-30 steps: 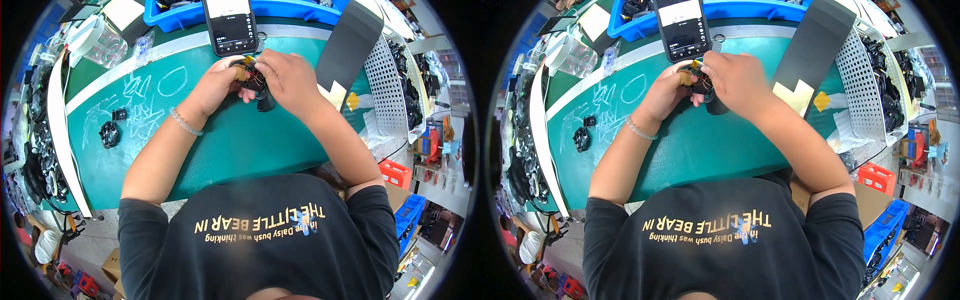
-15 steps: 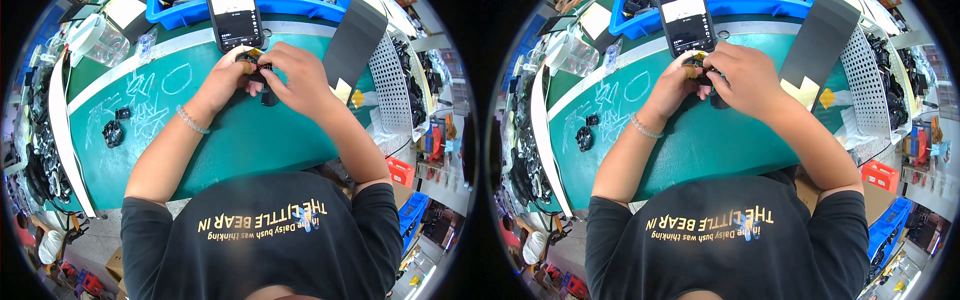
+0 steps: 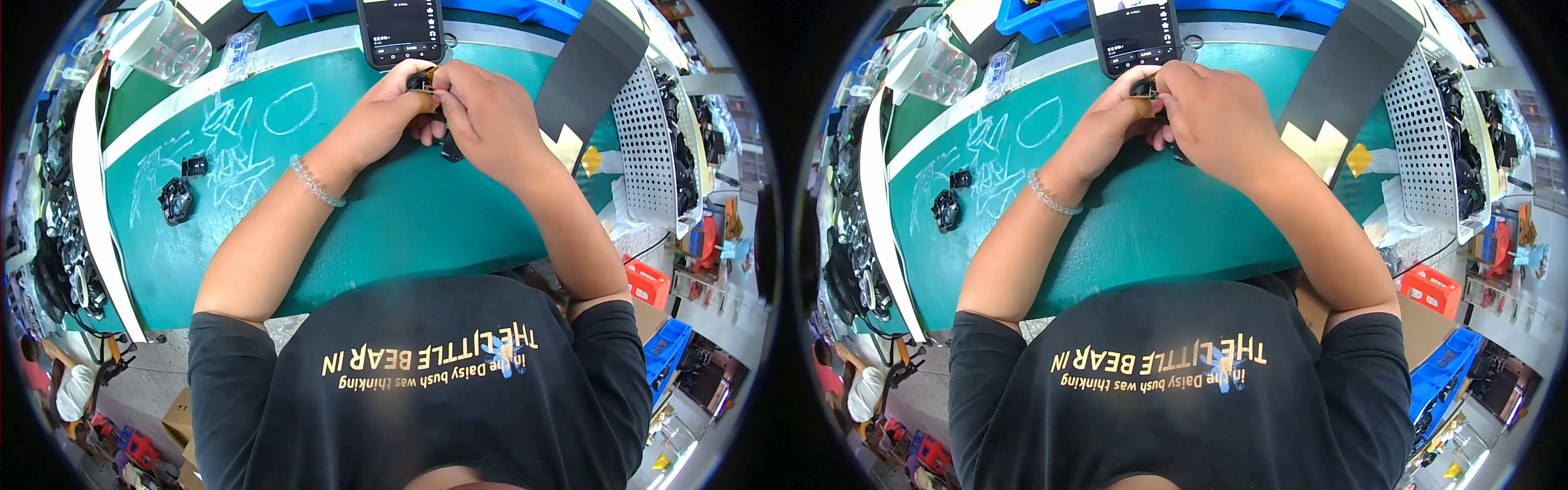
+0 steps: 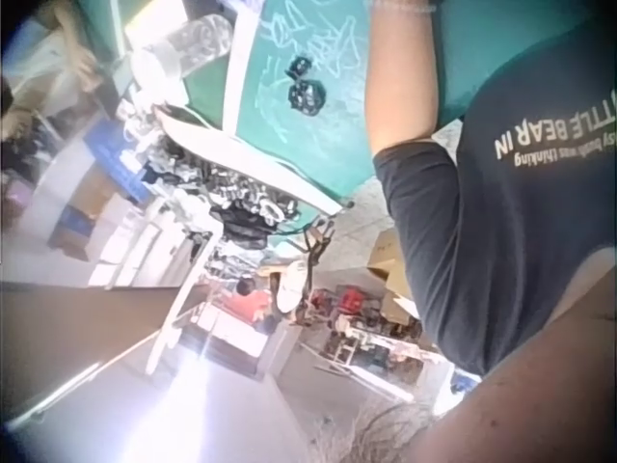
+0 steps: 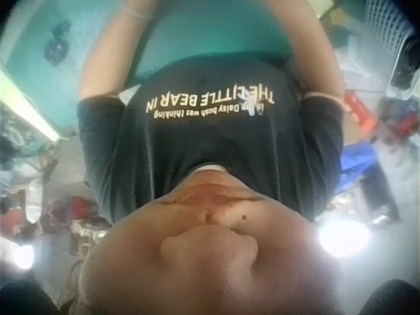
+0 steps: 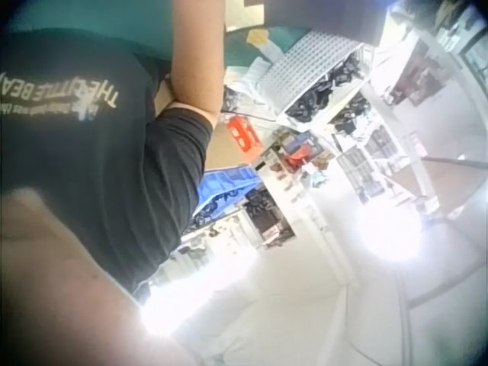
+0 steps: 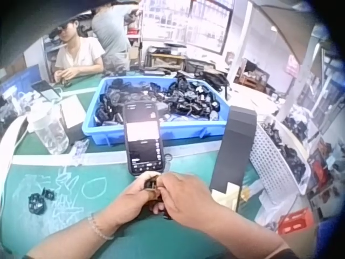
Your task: The person assembles a handheld electronic device by hand, connecting internal wires and a battery into its plastic casing and circuit board.
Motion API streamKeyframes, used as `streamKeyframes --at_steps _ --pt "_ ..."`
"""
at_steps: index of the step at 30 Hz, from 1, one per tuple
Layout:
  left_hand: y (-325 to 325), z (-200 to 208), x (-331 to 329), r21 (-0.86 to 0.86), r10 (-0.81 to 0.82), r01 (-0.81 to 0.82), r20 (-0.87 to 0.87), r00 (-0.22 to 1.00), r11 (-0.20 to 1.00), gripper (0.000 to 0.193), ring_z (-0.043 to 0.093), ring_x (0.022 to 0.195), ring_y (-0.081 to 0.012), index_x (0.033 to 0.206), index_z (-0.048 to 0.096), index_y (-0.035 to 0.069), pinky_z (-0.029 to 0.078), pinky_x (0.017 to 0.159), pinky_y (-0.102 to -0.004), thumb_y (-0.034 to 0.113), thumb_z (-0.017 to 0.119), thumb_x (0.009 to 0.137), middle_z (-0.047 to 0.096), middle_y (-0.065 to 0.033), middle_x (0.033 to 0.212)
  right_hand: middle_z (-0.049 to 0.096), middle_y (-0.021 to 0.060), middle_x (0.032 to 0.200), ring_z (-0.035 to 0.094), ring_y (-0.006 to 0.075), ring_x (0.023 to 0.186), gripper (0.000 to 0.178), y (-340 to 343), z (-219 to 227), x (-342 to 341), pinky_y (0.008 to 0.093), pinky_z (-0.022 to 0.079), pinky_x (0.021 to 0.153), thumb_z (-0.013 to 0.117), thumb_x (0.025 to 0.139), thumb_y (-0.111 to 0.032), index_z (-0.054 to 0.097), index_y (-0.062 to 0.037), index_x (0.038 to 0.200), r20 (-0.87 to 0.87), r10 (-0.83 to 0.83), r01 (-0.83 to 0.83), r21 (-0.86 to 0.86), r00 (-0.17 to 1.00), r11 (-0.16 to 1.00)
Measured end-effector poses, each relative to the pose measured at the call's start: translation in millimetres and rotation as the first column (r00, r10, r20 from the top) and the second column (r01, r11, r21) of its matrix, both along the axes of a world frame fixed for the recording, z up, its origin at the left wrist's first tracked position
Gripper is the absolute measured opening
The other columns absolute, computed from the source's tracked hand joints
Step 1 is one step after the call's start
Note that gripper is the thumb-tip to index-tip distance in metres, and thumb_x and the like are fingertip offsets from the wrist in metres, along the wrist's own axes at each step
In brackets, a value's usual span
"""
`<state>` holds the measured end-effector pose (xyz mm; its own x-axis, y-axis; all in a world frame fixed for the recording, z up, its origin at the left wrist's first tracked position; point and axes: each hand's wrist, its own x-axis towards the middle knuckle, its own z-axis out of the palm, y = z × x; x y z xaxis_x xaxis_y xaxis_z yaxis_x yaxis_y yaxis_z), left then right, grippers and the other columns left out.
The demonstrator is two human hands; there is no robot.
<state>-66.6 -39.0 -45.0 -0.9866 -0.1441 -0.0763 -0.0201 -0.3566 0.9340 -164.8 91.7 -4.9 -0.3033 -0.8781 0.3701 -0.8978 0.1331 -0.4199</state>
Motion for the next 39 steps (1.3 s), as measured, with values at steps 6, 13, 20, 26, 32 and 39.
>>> streamKeyframes --at_steps 6,13,20,26,32,39 --pt "0 3 2 -0.021 -0.006 0.006 0.037 0.999 1.0 0.032 0.054 0.07 -0.013 0.12 0.045 0.004 0.044 0.068 -0.0255 0.009 0.043 0.089 0.057 -0.0059 0.085 0.061 0.0131 0.071 0.06 0.0315 0.064 0.011 -4 7 3 0.0418 0.043 0.055 0.048 0.09 -0.011 0.046 -0.0042 0.082 0.137 -0.005 -0.005 0.069 0.991 0.998" --pt "-1 -2 0 -0.026 0.005 -0.004 0.029 1.0 1.0 0.032 0.054 0.069 -0.0129 0.12 0.044 0.004 0.044 0.066 -0.0254 0.009 0.041 0.089 0.057 -0.0077 0.085 0.058 0.0074 0.067 0.062 0.0163 0.058 0.006 -6 5 6 0.0319 0.042 0.051 0.056 0.087 -0.007 0.053 -0.0008 0.087 0.636 -0.005 0.01 -0.004 0.772 1.0" --pt "-1 -1 -2 0.014 0.044 -0.045 0.058 0.997 0.999 0.027 0.054 0.062 -0.0122 0.116 0.046 0.002 0.045 0.058 -0.025 0.008 0.042 0.09 0.058 -0.0079 0.079 0.053 0.0061 0.073 0.054 0.0145 0.069 0.011 -1 7 -23 0.0303 0.044 0.06 0.063 0.081 -0.007 0.059 -0.0011 0.09 0.212 -0.019 0.054 -0.161 0.977 0.986" --pt "1 5 -1 -0.043 0.1 -0.095 0.114 0.988 0.995 0.023 0.052 0.059 -0.0083 0.11 0.051 0.003 0.042 0.052 -0.0217 0.008 0.044 0.09 0.058 -0.0044 0.076 0.057 0.0107 0.074 0.055 0.0255 0.066 0.008 -2 6 -23 0.0342 0.043 0.058 0.062 0.082 -0.009 0.057 -0.0031 0.086 0.087 0.015 -0.011 -0.045 0.996 0.999" --pt "4 10 4 -0.077 0.123 -0.113 0.147 0.981 0.991 0.024 0.049 0.058 -0.0058 0.111 0.052 0.004 0.038 0.051 -0.0197 0.012 0.047 0.089 0.056 -0.0008 0.075 0.056 0.011 0.07 0.054 0.0251 0.062 0.01 -1 -2 -22 0.0343 0.041 0.056 0.062 0.082 -0.009 0.054 -0.0023 0.081 0.259 0.018 -0.017 -0.006 0.966 1.0" --pt "0 11 4 -0.115 0.072 -0.054 0.164 0.984 0.992 0.027 0.047 0.061 -0.0053 0.114 0.051 0.005 0.037 0.053 -0.0192 0.015 0.049 0.09 0.053 0.0008 0.079 0.054 0.0069 0.064 0.049 0.0116 0.054 0.011 1 -24 -16 0.0272 0.036 0.05 0.06 0.085 -0.006 0.054 0.0007 0.08 0.544 -0.059 0.115 -0.069 0.837 0.991"
